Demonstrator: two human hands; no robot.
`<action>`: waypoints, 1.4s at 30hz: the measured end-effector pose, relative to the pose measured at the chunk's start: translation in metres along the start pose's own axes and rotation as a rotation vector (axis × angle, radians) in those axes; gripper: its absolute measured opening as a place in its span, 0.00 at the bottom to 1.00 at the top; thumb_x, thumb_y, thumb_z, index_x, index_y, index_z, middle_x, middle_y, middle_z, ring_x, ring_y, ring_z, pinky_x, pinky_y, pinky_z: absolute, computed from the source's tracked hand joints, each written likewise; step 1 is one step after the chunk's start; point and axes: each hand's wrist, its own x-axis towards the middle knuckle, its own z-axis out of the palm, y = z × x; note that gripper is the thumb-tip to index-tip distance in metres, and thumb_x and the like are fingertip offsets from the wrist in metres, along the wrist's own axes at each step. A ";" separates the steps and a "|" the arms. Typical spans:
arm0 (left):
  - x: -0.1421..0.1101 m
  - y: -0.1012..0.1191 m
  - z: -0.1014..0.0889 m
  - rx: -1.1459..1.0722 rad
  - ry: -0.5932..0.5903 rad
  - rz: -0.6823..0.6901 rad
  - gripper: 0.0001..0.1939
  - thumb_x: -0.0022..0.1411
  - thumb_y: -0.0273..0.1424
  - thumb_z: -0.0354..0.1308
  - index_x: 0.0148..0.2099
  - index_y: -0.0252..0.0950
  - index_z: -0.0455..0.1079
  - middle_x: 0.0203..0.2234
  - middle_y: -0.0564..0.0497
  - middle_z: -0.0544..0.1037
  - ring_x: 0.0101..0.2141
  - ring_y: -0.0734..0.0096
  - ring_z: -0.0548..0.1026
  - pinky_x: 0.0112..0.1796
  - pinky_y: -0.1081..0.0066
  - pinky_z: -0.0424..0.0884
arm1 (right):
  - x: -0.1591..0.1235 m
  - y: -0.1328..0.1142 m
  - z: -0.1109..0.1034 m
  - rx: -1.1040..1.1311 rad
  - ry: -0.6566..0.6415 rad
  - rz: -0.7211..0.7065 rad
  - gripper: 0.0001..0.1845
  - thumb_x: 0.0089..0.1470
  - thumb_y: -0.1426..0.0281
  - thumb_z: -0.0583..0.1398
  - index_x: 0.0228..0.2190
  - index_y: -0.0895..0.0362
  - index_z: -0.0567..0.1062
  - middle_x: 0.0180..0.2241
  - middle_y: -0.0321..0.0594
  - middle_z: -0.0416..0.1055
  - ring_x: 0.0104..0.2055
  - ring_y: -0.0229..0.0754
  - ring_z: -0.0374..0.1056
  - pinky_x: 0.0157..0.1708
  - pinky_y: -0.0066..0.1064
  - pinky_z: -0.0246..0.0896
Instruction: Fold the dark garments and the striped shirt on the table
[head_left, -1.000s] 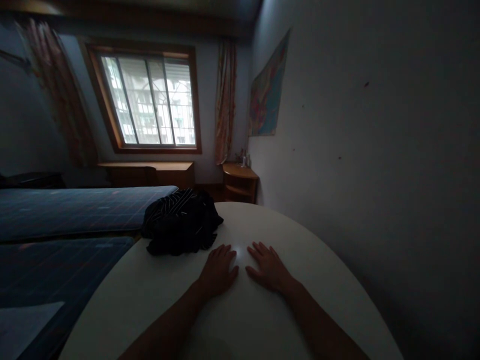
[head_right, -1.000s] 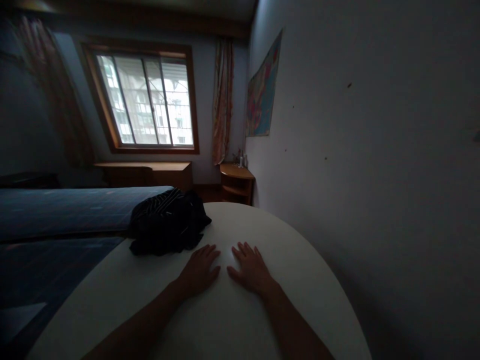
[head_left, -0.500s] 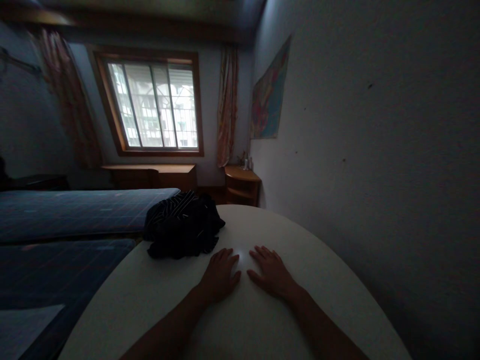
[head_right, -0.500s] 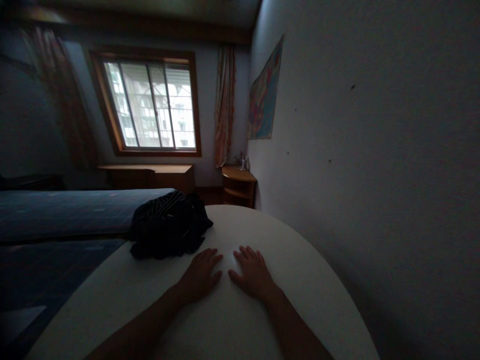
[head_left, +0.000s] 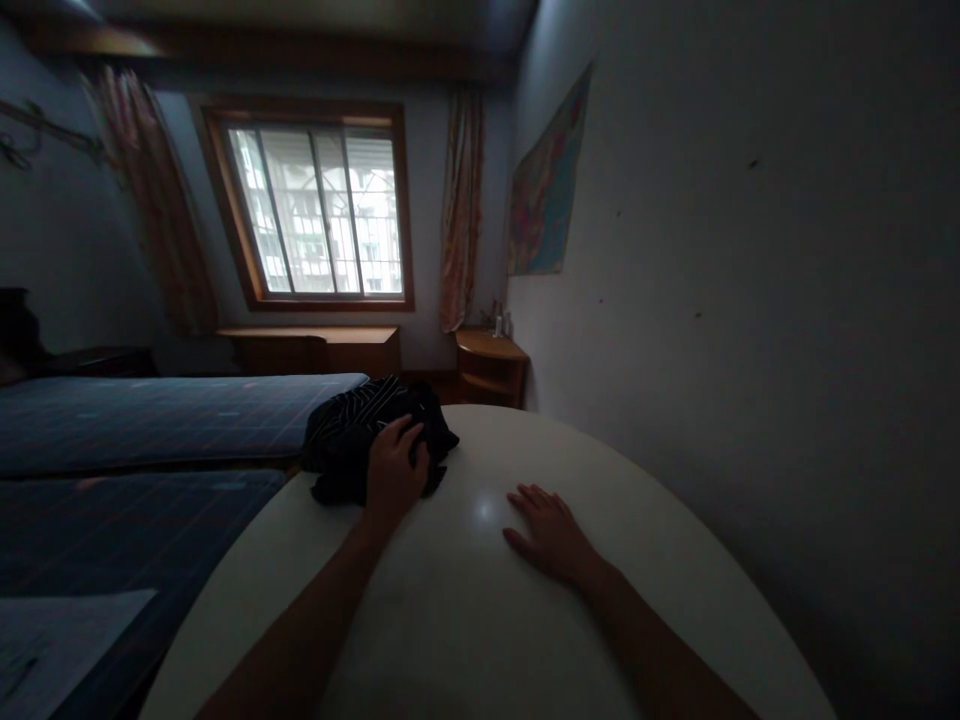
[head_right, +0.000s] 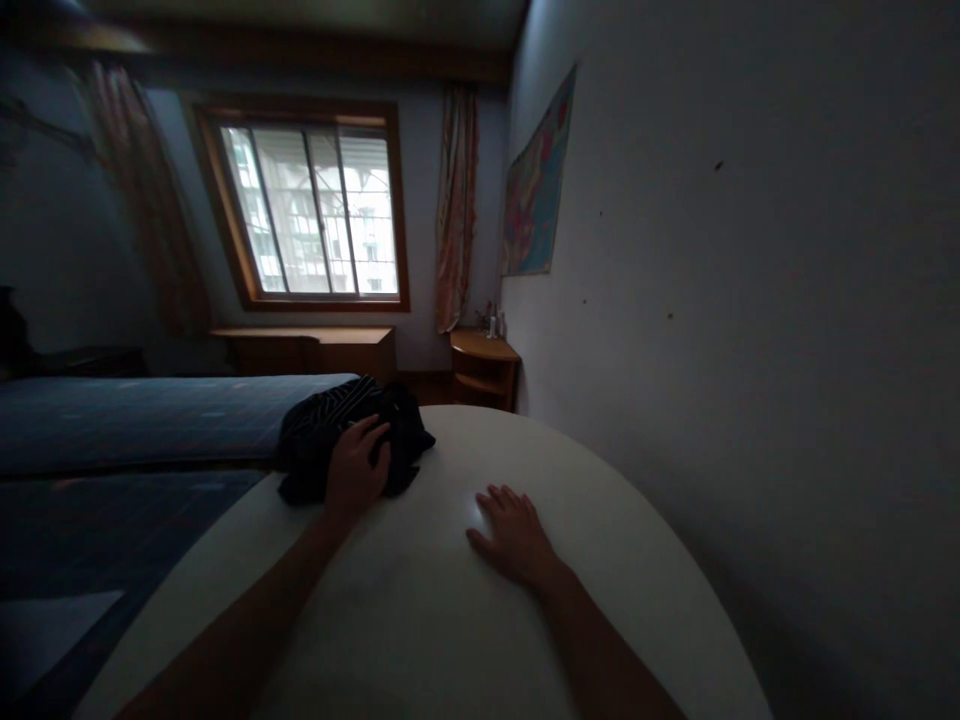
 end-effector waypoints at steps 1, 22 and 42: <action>0.010 -0.011 -0.005 0.063 0.023 -0.032 0.19 0.67 0.33 0.49 0.55 0.33 0.72 0.58 0.40 0.68 0.59 0.55 0.64 0.61 0.55 0.59 | 0.000 0.000 0.000 0.001 -0.003 0.002 0.38 0.59 0.49 0.52 0.64 0.55 0.61 0.68 0.48 0.50 0.70 0.55 0.43 0.66 0.51 0.32; 0.036 -0.074 -0.014 0.026 0.302 -0.375 0.30 0.61 0.32 0.51 0.63 0.24 0.59 0.59 0.31 0.64 0.60 0.46 0.61 0.60 0.48 0.58 | -0.001 -0.002 -0.002 0.004 -0.005 0.008 0.38 0.59 0.49 0.51 0.64 0.56 0.61 0.68 0.48 0.50 0.70 0.55 0.43 0.66 0.51 0.32; 0.030 -0.024 -0.044 -0.103 -0.578 0.085 0.06 0.55 0.30 0.49 0.33 0.40 0.67 0.25 0.53 0.75 0.27 0.66 0.73 0.32 0.69 0.66 | 0.031 -0.095 -0.012 0.311 0.240 -0.248 0.42 0.49 0.65 0.64 0.63 0.59 0.58 0.61 0.52 0.62 0.63 0.52 0.58 0.62 0.46 0.50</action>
